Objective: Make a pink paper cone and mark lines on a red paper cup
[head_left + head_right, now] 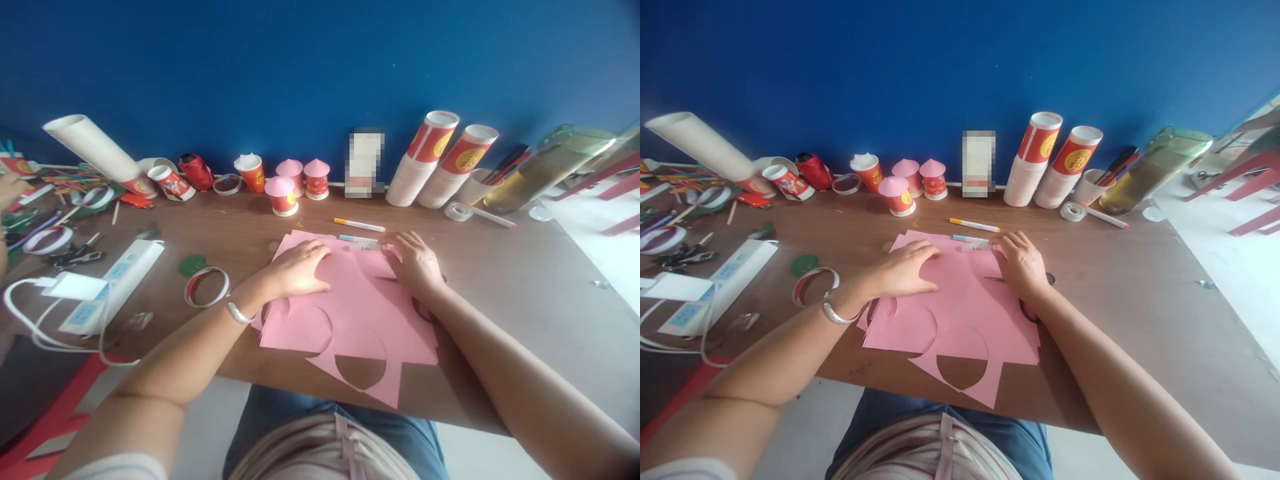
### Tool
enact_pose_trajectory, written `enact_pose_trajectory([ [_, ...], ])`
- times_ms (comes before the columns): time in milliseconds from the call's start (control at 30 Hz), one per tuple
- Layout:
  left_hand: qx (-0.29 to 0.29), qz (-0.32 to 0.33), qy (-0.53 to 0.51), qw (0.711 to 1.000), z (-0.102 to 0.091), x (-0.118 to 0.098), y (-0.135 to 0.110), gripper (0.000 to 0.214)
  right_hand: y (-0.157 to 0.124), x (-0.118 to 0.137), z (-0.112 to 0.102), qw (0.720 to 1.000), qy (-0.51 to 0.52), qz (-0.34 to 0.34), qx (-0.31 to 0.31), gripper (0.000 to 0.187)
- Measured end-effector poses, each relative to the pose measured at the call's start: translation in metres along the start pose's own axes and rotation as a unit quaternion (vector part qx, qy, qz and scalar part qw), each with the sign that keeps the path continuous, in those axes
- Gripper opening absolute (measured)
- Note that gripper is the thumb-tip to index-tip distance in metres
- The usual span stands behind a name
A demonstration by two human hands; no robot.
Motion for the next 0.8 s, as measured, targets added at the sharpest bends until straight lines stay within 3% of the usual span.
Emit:
enact_pose_trajectory([
  [67,0.038,-0.019,0.031,0.999,0.001,-0.006,-0.003,0.066,-0.003,0.006,0.0,0.999,-0.032,-0.015,-0.017,0.024],
  [167,0.065,-0.027,0.048,0.996,0.001,-0.014,-0.004,0.06,-0.014,0.026,0.002,0.996,-0.052,-0.072,-0.024,0.025],
  [300,0.081,-0.044,0.036,0.995,0.0,-0.015,-0.004,0.046,-0.032,0.057,0.012,0.988,-0.047,-0.133,0.062,0.03],
  [467,0.103,-0.061,0.04,0.992,-0.001,-0.011,-0.004,0.046,-0.039,0.074,0.021,0.981,-0.121,-0.109,0.104,0.029],
  [600,0.098,-0.079,0.059,0.99,-0.006,-0.019,-0.004,0.057,-0.038,0.072,0.021,0.983,-0.125,-0.095,0.099,0.029],
  [800,0.127,-0.123,0.046,0.983,-0.008,-0.024,-0.004,0.052,-0.038,0.072,0.021,0.982,-0.12,-0.074,0.124,0.027],
])
Point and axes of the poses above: each hand's wrist, its own y-axis towards the middle knuckle, its own z-axis out of the palm, x = y × z, the point moved 2 cm from there along y, towards the middle knuckle, and after that the axes turned 5 degrees about x, right-handed, at the moved point
